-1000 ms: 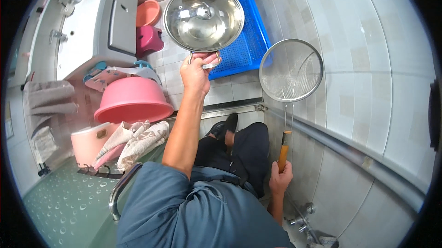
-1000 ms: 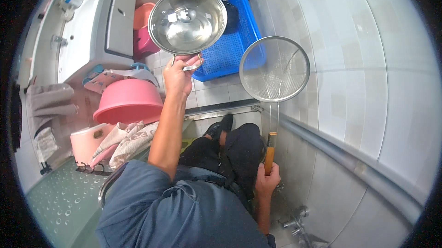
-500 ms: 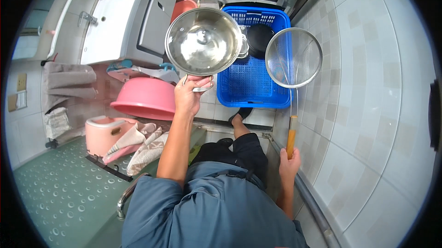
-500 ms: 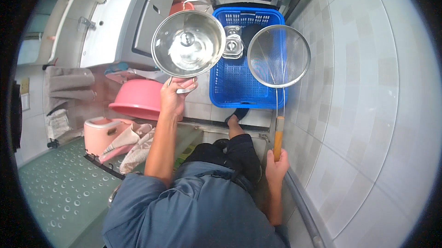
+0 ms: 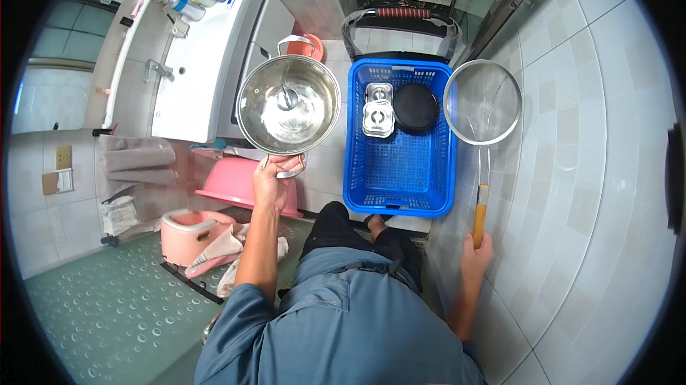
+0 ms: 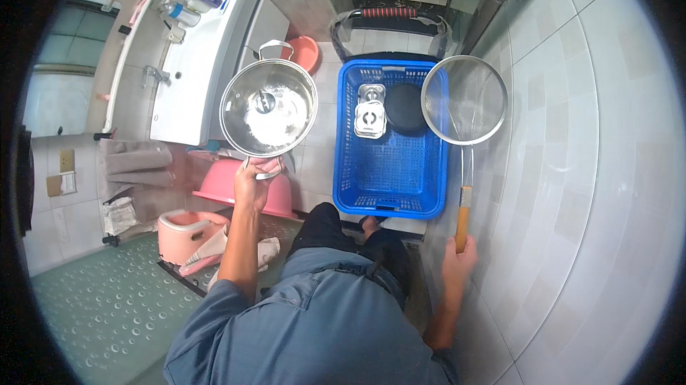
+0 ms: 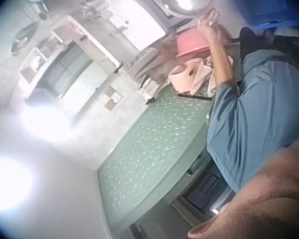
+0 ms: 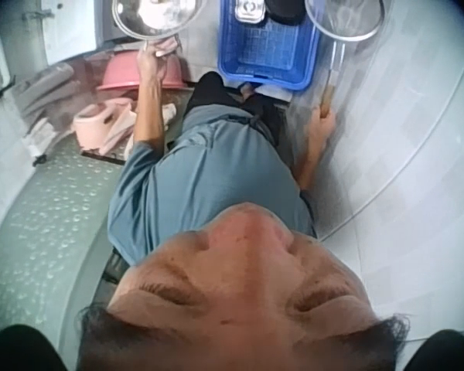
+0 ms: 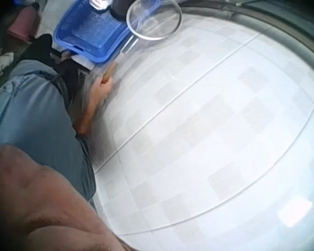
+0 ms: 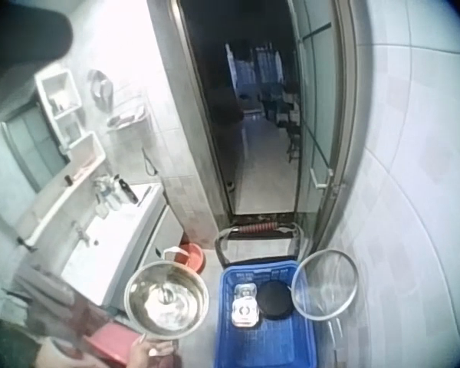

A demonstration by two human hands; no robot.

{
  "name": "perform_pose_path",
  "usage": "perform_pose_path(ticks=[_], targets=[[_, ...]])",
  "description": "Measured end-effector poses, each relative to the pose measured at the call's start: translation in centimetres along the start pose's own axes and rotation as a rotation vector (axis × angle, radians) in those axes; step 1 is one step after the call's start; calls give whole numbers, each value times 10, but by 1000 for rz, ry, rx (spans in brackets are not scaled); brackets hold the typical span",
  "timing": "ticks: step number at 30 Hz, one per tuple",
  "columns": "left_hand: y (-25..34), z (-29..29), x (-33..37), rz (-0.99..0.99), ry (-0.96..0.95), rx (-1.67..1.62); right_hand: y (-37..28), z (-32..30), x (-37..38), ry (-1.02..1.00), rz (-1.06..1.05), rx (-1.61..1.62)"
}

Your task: The person washes a metal pan and several plastic containers in a basin, then carries a pot and a strainer to a drying area and collects other plastic storage containers.

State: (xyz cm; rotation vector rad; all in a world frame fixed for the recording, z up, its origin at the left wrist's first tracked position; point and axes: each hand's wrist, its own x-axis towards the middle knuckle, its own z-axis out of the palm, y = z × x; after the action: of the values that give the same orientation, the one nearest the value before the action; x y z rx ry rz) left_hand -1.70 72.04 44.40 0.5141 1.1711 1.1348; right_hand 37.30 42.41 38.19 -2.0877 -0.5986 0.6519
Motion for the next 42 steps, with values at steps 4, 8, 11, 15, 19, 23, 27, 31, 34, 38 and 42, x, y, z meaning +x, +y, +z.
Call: perform_pose_path(ticks=[4, 8, 11, 15, 19, 23, 27, 31, 34, 38, 42], targets=[[21, 14, 17, -22, -3, 14, -25, 8, 20, 21, -52, -103], [39, 26, 46, -26, -33, 10, -15, 26, 37, 42, -21, -24], [53, 29, 78, -37, -65, 4, -40, 45, 47, 16, 2, -3], [61, 25, 151, -75, -122, 9, -87, 78, 61, 47, -52, -147], [76, 25, 231, -98, -123, 43, -122, 126, 55, 10, 113, -290], [101, 31, 293, -152, -196, 62, -157, 176, 54, 67, 184, -107], [124, 35, 330, -167, -184, 91, -199, 210, 80, 39, 174, 4], [141, 39, 348, -198, -232, 102, -214, 235, 79, 85, 126, 108], [150, 49, 349, -180, -245, 101, -226, 248, 77, 108, 101, 58], [162, 65, 350, -204, -282, 115, -242, 264, 75, 111, 101, 88], [164, 86, 379, -237, -344, 131, -242, 281, 81, 158, 116, 67]])
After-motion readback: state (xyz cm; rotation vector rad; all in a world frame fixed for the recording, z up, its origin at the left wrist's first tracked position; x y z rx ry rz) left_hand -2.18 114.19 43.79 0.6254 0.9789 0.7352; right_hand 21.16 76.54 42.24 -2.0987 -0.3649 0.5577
